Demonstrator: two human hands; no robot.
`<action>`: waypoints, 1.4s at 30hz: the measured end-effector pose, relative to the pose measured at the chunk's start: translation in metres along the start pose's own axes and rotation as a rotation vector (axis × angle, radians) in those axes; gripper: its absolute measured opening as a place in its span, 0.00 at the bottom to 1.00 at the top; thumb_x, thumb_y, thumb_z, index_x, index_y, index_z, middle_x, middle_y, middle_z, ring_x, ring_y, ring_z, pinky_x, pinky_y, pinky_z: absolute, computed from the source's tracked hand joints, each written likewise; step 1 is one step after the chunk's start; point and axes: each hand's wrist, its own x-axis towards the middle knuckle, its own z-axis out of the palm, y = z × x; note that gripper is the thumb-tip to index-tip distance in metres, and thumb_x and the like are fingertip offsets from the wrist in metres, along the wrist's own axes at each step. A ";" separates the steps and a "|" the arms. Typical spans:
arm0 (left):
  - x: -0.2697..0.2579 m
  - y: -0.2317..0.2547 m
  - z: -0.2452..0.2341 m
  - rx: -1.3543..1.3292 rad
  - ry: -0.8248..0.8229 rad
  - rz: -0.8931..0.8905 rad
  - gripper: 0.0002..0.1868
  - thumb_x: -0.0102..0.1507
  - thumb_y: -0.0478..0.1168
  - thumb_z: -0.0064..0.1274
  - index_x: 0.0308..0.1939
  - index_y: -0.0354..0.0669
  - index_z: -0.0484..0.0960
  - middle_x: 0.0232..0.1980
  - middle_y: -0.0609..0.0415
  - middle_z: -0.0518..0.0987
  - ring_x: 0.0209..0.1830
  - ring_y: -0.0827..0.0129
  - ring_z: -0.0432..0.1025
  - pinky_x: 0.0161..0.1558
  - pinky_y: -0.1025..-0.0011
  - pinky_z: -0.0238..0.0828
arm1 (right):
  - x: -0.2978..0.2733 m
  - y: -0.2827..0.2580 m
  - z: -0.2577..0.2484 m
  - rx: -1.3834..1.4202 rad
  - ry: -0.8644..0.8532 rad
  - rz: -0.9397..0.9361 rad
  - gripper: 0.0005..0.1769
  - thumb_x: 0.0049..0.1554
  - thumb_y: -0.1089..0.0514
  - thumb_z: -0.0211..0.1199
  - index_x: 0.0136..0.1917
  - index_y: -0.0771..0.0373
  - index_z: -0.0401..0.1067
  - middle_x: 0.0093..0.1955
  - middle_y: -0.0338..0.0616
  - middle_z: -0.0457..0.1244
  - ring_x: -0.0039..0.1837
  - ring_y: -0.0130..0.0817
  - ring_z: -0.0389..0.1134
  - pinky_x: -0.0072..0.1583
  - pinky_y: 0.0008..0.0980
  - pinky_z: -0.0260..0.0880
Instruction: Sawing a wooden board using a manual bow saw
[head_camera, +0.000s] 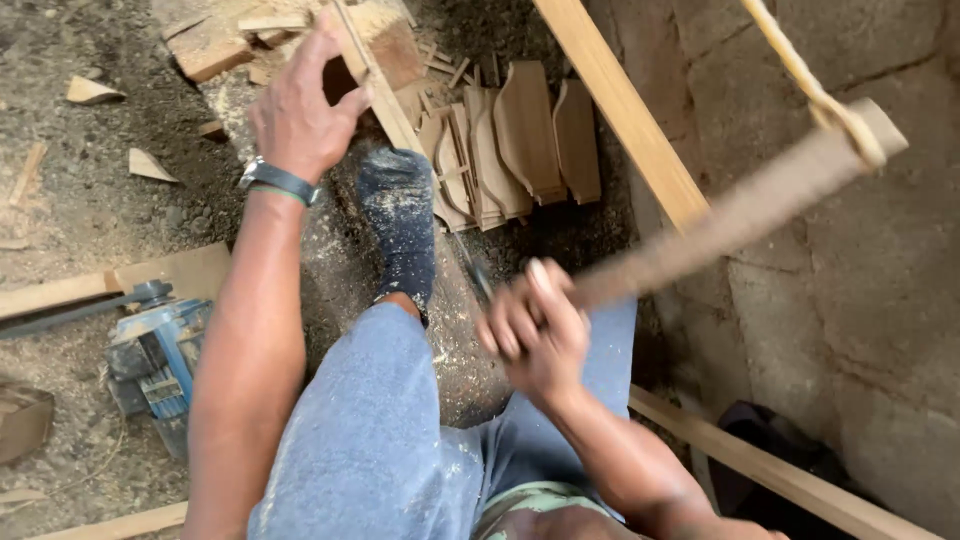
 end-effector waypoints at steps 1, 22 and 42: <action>0.003 -0.001 -0.003 -0.006 -0.009 -0.013 0.42 0.68 0.53 0.64 0.78 0.53 0.54 0.72 0.49 0.76 0.69 0.41 0.68 0.62 0.28 0.56 | -0.024 -0.010 -0.003 -0.003 -0.032 -0.018 0.23 0.65 0.57 0.50 0.28 0.54 0.52 0.18 0.33 0.40 0.20 0.28 0.40 0.25 0.30 0.45; 0.000 -0.008 0.005 0.156 0.200 0.197 0.39 0.67 0.54 0.65 0.76 0.55 0.61 0.62 0.58 0.85 0.48 0.40 0.80 0.33 0.44 0.71 | 0.054 0.022 0.012 0.019 0.061 0.046 0.27 0.66 0.49 0.49 0.26 0.49 0.48 0.18 0.30 0.36 0.20 0.28 0.34 0.26 0.33 0.36; -0.007 0.004 -0.007 0.150 0.223 0.217 0.24 0.65 0.47 0.61 0.62 0.48 0.74 0.49 0.44 0.82 0.37 0.32 0.76 0.29 0.42 0.65 | 0.120 0.037 0.038 -0.054 0.082 0.000 0.25 0.57 0.48 0.61 0.23 0.54 0.56 0.19 0.32 0.48 0.23 0.27 0.52 0.30 0.32 0.60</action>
